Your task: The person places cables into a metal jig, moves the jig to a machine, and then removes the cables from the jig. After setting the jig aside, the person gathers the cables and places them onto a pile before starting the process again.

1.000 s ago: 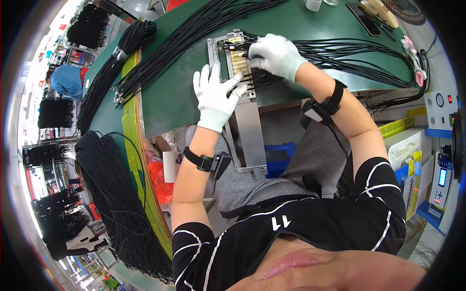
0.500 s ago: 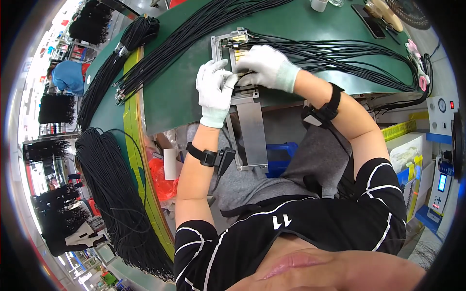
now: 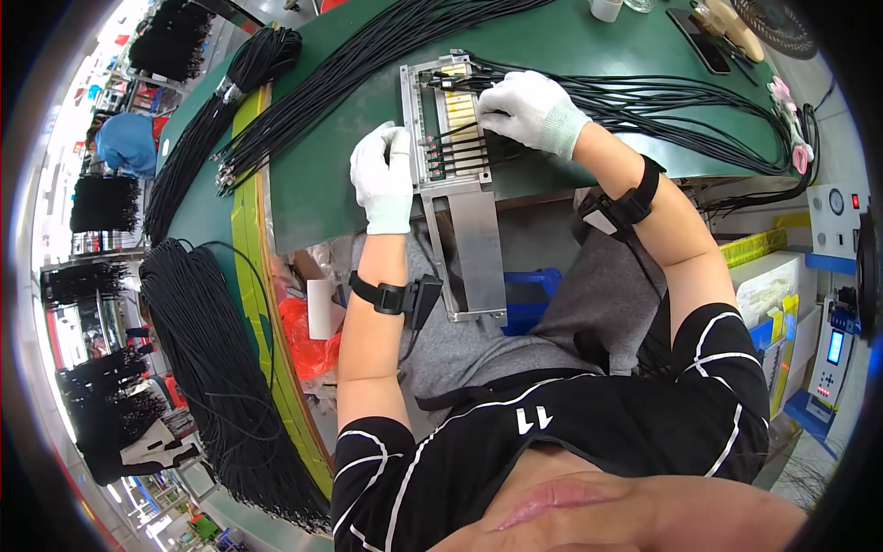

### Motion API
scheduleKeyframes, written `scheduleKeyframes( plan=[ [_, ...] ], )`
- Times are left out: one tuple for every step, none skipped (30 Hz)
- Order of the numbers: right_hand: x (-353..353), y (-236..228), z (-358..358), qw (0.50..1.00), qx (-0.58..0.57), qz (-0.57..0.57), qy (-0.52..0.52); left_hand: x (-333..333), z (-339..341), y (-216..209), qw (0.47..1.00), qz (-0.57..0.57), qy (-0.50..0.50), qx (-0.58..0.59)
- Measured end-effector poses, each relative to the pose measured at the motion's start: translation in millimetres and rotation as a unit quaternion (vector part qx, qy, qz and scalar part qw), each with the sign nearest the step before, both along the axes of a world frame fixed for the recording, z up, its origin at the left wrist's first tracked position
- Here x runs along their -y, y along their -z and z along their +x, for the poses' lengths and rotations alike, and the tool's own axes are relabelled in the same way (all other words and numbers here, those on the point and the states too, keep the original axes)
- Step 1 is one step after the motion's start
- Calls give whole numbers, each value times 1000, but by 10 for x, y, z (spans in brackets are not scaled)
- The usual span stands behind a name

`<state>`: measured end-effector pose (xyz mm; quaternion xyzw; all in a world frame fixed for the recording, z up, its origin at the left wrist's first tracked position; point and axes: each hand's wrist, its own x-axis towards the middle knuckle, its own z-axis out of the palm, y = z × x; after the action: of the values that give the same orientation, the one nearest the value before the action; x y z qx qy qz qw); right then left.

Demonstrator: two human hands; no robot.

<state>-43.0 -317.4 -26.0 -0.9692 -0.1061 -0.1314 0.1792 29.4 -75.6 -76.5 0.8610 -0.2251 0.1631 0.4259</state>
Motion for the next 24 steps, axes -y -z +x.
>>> scheduleKeyframes(
  plan=[
    [8,1,-2,1000,4,-3,4,1,2,1,1000,2,3,-15],
    [9,1,-2,1000,4,-3,4,0,3,3,1000,5,6,-29],
    [9,-2,-3,1000,-2,-8,9,-1,4,5,999,8,10,-44],
    [10,-7,-4,1000,-9,-14,15,-1,4,2,999,8,10,-45],
    [10,-7,-3,999,-15,-19,20,-4,0,-6,998,5,12,-59],
    [11,-7,-3,1000,-15,-19,20,-7,-3,-13,997,2,14,-73],
    [13,-7,-3,999,-15,-19,22,-9,-3,-15,996,-2,16,-88],
    [8,-13,-2,999,-15,-19,24,-20,10,6,996,-2,15,-87],
    [3,-20,0,999,-15,-19,26,-33,39,58,996,-30,28,-78],
    [-8,-19,4,999,-14,-20,25,-44,67,108,995,-58,41,-69],
    [-10,5,5,1000,-15,-15,21,-13,52,70,993,-87,55,-60],
    [-15,32,8,1000,-16,-11,17,30,29,38,993,-87,56,-61],
    [-20,55,11,1000,-16,-6,13,93,-4,9,995,-39,90,13],
    [-42,70,16,1000,-16,-6,14,168,-64,-97,988,11,123,88],
    [-77,83,15,999,-19,-16,22,205,-102,-147,973,60,155,162],
    [-107,93,14,999,-21,-25,29,205,-125,-149,973,60,156,163],
    [-120,89,11,998,-23,-34,37,197,-149,-157,968,108,149,171],
    [-99,81,32,998,-22,-34,39,188,-167,-164,961,156,142,180],
    [-54,71,85,996,40,-54,61,185,-170,-169,952,203,134,188],
    [6,55,143,989,101,-74,82,194,-168,-175,951,203,134,189],
    [60,43,195,977,162,-94,103,202,-160,-174,952,203,138,181],
    [114,50,241,977,163,-94,104,208,-152,-169,953,204,142,173],
    [173,68,301,982,118,-93,111,216,-122,-161,954,203,146,166],
    [230,90,349,986,73,-93,119,218,-104,-152,953,203,147,168]
  ],
)
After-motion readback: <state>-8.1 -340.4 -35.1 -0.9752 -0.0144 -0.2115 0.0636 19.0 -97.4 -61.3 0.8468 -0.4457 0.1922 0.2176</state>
